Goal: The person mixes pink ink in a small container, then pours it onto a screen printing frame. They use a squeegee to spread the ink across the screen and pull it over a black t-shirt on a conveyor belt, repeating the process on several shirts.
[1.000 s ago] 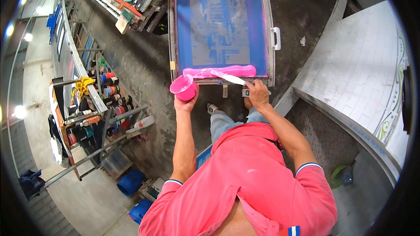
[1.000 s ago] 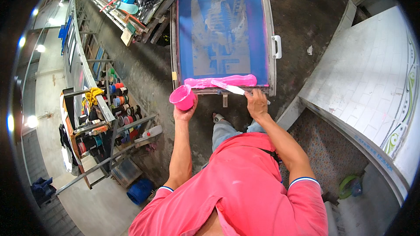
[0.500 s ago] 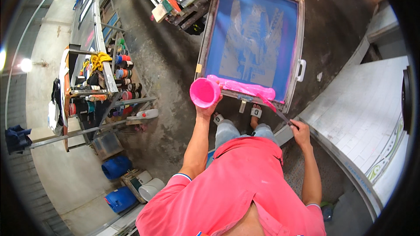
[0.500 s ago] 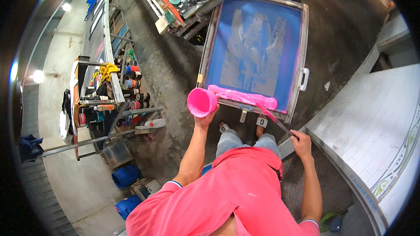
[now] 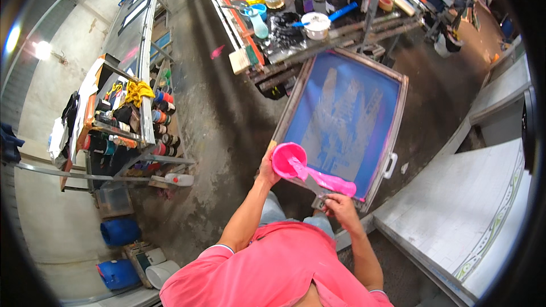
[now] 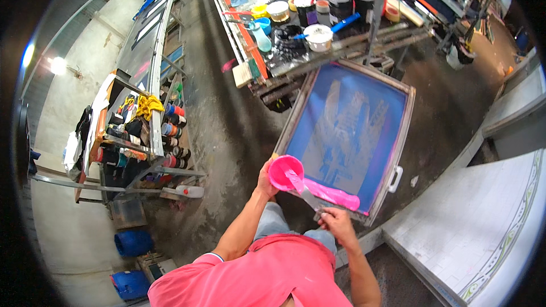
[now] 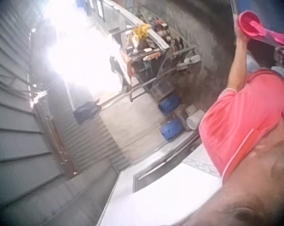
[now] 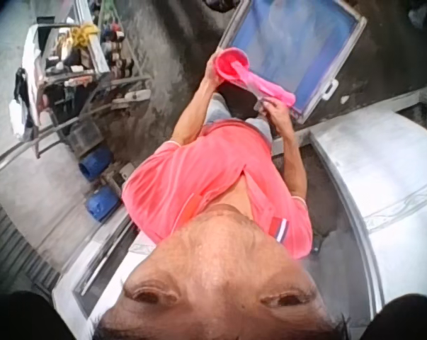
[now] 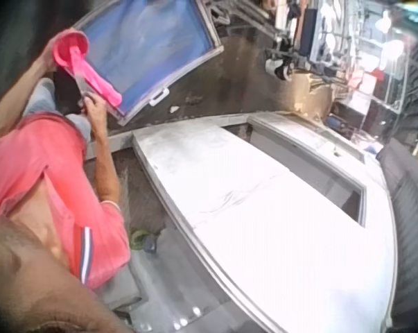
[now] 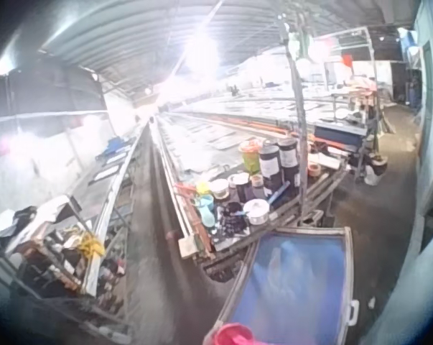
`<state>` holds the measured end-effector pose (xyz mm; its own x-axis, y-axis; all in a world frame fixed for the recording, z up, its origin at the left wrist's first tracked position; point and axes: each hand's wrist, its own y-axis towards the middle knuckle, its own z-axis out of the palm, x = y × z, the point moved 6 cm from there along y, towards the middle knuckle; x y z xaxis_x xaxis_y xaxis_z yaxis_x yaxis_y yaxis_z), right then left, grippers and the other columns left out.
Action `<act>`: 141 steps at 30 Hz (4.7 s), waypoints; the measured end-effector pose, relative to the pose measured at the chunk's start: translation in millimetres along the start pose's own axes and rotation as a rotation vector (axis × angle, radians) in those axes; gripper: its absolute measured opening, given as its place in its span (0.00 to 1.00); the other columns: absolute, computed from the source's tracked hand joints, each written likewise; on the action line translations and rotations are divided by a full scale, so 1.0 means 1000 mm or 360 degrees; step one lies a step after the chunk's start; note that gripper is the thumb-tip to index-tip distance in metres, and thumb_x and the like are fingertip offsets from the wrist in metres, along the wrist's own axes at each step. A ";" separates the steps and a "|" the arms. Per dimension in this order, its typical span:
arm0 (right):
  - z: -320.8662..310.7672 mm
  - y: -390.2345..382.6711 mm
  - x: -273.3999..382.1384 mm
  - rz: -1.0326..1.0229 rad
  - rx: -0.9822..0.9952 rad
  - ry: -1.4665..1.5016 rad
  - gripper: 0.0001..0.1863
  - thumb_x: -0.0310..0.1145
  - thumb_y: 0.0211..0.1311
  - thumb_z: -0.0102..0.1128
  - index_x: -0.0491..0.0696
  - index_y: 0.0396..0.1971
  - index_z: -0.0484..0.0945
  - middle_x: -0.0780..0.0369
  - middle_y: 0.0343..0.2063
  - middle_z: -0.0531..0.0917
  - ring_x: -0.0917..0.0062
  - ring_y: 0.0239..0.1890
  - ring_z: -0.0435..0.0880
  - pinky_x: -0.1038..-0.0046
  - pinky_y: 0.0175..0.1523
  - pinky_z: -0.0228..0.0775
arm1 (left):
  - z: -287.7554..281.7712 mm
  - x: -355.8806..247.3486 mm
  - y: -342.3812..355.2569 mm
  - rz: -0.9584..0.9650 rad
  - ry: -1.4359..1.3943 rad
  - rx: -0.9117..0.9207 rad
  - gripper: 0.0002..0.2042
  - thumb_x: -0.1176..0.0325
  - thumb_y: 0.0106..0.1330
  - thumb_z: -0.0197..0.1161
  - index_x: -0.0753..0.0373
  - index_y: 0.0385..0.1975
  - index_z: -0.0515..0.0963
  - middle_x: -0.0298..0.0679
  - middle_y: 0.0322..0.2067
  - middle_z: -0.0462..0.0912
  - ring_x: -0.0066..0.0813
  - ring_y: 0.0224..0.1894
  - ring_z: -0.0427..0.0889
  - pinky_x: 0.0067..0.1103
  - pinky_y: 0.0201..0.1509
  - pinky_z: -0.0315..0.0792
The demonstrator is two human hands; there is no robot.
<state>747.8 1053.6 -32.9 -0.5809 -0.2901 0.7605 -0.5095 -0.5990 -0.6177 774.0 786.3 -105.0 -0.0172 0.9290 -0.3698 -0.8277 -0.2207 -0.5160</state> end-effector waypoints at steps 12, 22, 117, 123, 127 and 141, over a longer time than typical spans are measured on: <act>0.269 0.151 0.122 0.0007 0.0391 0.0457 0.37 0.27 0.58 0.62 0.40 0.66 0.55 0.55 0.47 0.79 0.78 0.37 0.81 0.79 0.37 0.74 | -0.046 -0.279 0.062 0.0320 -0.0314 0.0071 0.22 0.50 0.71 0.48 0.61 0.50 0.76 0.41 0.48 0.81 0.40 0.53 0.77 0.39 0.63 0.67; 0.394 0.268 0.230 -0.0137 0.0179 0.0117 0.27 0.29 0.58 0.65 0.38 0.56 0.67 0.61 0.37 0.79 0.83 0.33 0.79 0.81 0.31 0.73 | -0.085 -0.508 0.084 0.0514 -0.0330 0.0294 0.28 0.44 0.70 0.47 0.57 0.62 0.66 0.42 0.61 0.71 0.45 0.63 0.67 0.47 0.67 0.61; 0.309 -0.053 -0.306 0.0912 -0.2409 0.0296 0.24 0.52 0.63 0.55 0.44 0.42 0.79 0.52 0.31 0.83 0.58 0.37 0.82 0.61 0.44 0.72 | -0.008 0.105 -0.093 -0.1920 0.3033 0.2417 0.19 0.54 0.64 0.63 0.69 0.32 0.82 0.40 0.20 0.82 0.30 0.24 0.81 0.29 0.31 0.73; 0.280 -0.096 -0.345 0.0626 -0.1936 0.1946 0.29 0.54 0.66 0.53 0.41 0.51 0.76 0.54 0.47 0.80 0.67 0.47 0.79 0.66 0.52 0.69 | 0.068 0.220 -0.077 -0.1029 0.2707 0.1908 0.19 0.54 0.62 0.65 0.68 0.25 0.80 0.37 0.16 0.74 0.23 0.21 0.71 0.27 0.28 0.68; 0.159 -0.180 -0.361 0.0786 -0.1828 0.1448 0.30 0.54 0.62 0.59 0.43 0.53 0.77 0.55 0.47 0.82 0.69 0.49 0.79 0.70 0.52 0.70 | 0.126 0.294 -0.042 -0.0552 0.2600 0.1617 0.20 0.53 0.66 0.59 0.67 0.23 0.79 0.29 0.13 0.66 0.19 0.17 0.65 0.24 0.19 0.58; -0.311 -0.244 -0.103 -0.0281 -0.1681 -0.0044 0.25 0.40 0.66 0.59 0.38 0.57 0.71 0.54 0.45 0.83 0.75 0.48 0.81 0.74 0.53 0.71 | 0.222 0.415 0.026 -0.0102 0.2443 0.0646 0.27 0.46 0.65 0.58 0.69 0.20 0.79 0.34 0.11 0.65 0.20 0.19 0.63 0.26 0.24 0.58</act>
<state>734.7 1461.8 -23.1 -0.4376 -0.2873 0.8521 -0.8840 0.3111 -0.3490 620.4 1232.0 -100.0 0.3722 -0.2918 -0.8811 -0.8974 0.1292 -0.4219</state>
